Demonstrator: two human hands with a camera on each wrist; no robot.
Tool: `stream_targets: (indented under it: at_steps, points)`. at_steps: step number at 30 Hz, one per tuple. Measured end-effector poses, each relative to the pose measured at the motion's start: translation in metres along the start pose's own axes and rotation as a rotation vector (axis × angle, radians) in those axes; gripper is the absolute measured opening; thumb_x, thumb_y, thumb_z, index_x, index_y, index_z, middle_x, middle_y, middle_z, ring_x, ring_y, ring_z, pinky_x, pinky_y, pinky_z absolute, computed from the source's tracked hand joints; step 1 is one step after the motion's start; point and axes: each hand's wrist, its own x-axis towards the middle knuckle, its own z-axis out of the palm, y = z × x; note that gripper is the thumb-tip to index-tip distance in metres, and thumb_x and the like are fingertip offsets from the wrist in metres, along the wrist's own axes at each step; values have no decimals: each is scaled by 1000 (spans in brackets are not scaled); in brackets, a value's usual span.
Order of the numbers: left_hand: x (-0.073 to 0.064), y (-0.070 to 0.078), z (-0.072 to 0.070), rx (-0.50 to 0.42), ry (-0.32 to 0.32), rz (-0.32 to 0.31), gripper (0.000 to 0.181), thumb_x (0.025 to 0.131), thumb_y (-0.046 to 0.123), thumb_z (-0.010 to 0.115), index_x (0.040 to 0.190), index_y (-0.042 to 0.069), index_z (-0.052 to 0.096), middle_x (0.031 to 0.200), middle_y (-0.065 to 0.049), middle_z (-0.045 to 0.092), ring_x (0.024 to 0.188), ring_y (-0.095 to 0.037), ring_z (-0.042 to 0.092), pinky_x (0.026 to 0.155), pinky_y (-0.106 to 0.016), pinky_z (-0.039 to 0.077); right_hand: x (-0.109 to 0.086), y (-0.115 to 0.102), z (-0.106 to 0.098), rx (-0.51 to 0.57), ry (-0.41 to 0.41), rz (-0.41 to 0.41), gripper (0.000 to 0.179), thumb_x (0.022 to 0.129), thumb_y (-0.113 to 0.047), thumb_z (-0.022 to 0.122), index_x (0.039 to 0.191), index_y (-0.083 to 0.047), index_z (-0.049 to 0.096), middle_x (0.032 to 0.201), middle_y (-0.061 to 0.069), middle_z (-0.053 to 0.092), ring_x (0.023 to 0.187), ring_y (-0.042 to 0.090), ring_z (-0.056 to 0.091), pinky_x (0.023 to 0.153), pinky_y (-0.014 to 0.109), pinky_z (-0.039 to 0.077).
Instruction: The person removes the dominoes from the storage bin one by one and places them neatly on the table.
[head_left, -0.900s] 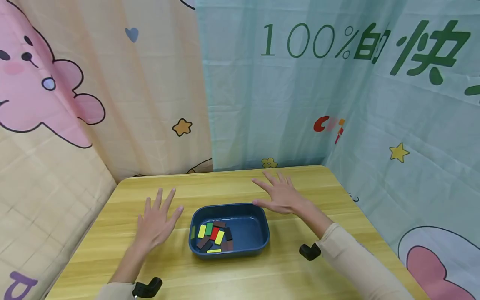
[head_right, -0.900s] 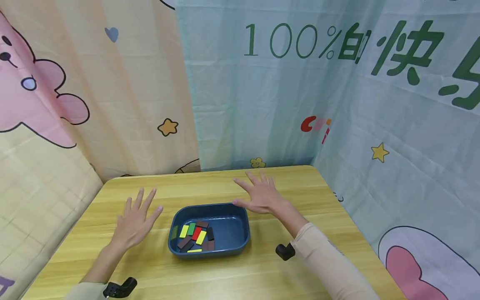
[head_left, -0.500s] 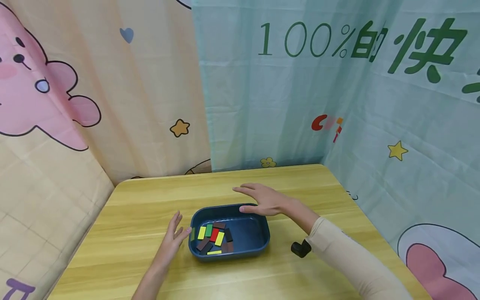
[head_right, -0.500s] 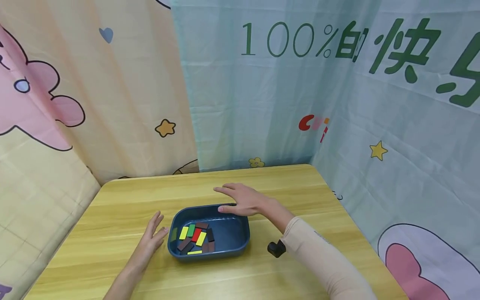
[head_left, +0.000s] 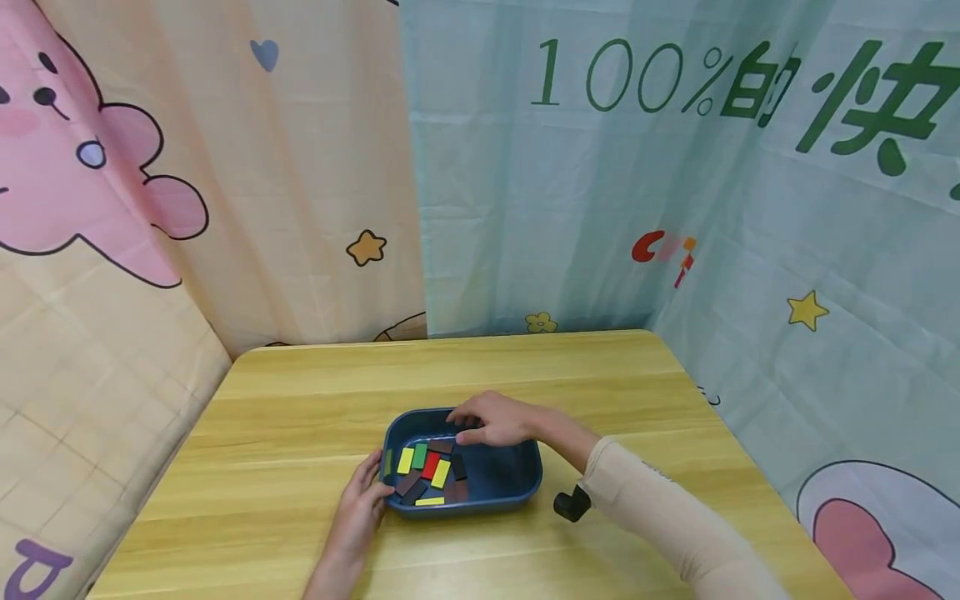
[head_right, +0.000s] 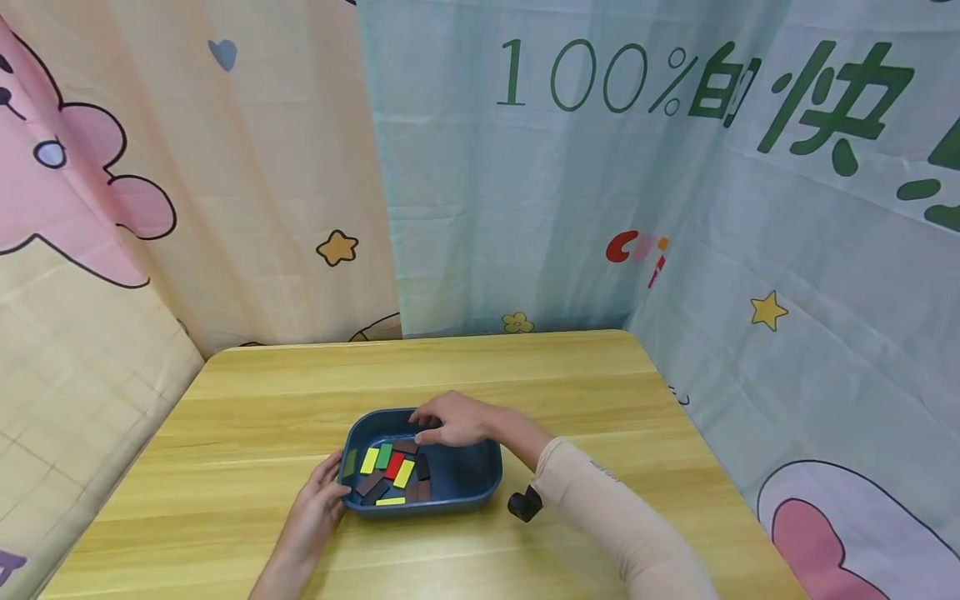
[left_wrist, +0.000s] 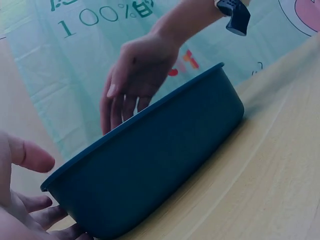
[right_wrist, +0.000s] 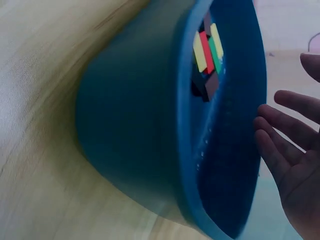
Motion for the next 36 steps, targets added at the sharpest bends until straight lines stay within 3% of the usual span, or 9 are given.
stream_targets:
  at_steps: [5, 8, 16, 21, 29, 36]
  points:
    - [-1, -3, -3, 4, 15, -9, 69, 98, -5, 44, 163, 0, 20, 168, -23, 16, 145, -34, 30, 106, -25, 41, 11, 4, 13, 42, -56, 37, 45, 104, -37, 57, 137, -7, 66, 118, -2, 70, 103, 7, 63, 93, 26, 50]
    - [-2, -4, -4, 0, 11, -3, 67, 97, -6, 44, 161, -2, 24, 168, -23, 17, 144, -35, 30, 94, -17, 44, 16, 8, 22, 24, -80, 56, 43, 103, -36, 60, 135, -9, 68, 117, -4, 70, 101, 5, 63, 92, 25, 50]
    - [0, -4, -7, -1, 8, 2, 66, 98, -4, 44, 161, -2, 25, 168, -24, 16, 145, -34, 31, 93, -16, 44, 27, 15, 38, -67, -76, -30, 32, 96, -27, 72, 123, -12, 73, 108, -8, 70, 96, 3, 62, 86, 19, 49]
    - [1, -6, -7, -10, -2, 2, 65, 98, -4, 45, 160, -2, 26, 167, -24, 17, 143, -33, 32, 93, -16, 44, 29, 18, 41, -76, -79, -27, 30, 93, -25, 77, 120, -12, 73, 105, -8, 69, 92, 2, 61, 84, 18, 49]
    - [1, -6, -7, -7, 10, -18, 66, 98, -2, 46, 160, -1, 27, 167, -24, 17, 144, -34, 31, 92, -16, 43, 29, 25, 45, -3, -64, -37, 29, 89, -23, 84, 114, -12, 74, 100, -9, 69, 87, 1, 60, 81, 16, 49]
    - [0, -6, -7, -28, 6, -25, 64, 98, -4, 45, 160, -1, 30, 167, -22, 20, 142, -32, 34, 92, -17, 45, 28, 25, 45, 45, -113, -17, 25, 91, -20, 82, 114, -13, 76, 88, -12, 62, 78, 4, 53, 72, 18, 46]
